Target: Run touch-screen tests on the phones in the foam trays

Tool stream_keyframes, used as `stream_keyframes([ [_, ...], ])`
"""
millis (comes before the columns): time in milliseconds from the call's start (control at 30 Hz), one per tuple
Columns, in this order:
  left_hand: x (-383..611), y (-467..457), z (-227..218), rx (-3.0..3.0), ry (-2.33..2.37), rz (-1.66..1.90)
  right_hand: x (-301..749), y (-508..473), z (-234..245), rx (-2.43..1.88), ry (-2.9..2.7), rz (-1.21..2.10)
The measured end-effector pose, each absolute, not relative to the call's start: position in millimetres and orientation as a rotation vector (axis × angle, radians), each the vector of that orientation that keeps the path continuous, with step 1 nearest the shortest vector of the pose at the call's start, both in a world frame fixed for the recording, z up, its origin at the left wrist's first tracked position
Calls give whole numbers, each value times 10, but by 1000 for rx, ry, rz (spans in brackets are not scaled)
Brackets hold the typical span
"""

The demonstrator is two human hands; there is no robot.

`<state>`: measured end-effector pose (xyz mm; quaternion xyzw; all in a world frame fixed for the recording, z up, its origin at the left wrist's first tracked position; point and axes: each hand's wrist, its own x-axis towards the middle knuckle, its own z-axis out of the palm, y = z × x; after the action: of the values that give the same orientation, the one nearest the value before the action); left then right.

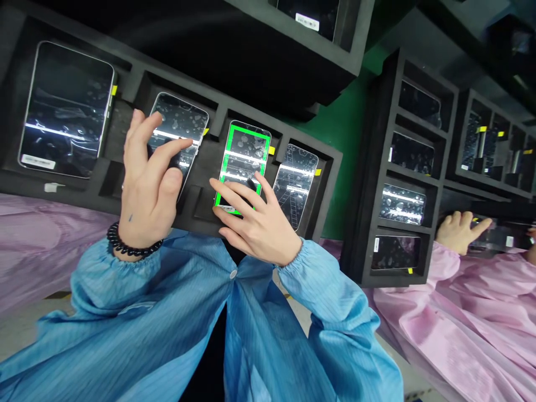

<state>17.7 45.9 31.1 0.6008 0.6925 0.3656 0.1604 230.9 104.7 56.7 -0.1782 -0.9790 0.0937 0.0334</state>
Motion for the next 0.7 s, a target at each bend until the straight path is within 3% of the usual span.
stream_keyframes([
  [467, 186, 453, 320, 1665, 2023, 950, 2340, 1088, 553, -554, -2964, 332],
  [700, 179, 446, 299, 1688, 1977, 1014, 2674, 1167, 772, -946, -2648, 300],
])
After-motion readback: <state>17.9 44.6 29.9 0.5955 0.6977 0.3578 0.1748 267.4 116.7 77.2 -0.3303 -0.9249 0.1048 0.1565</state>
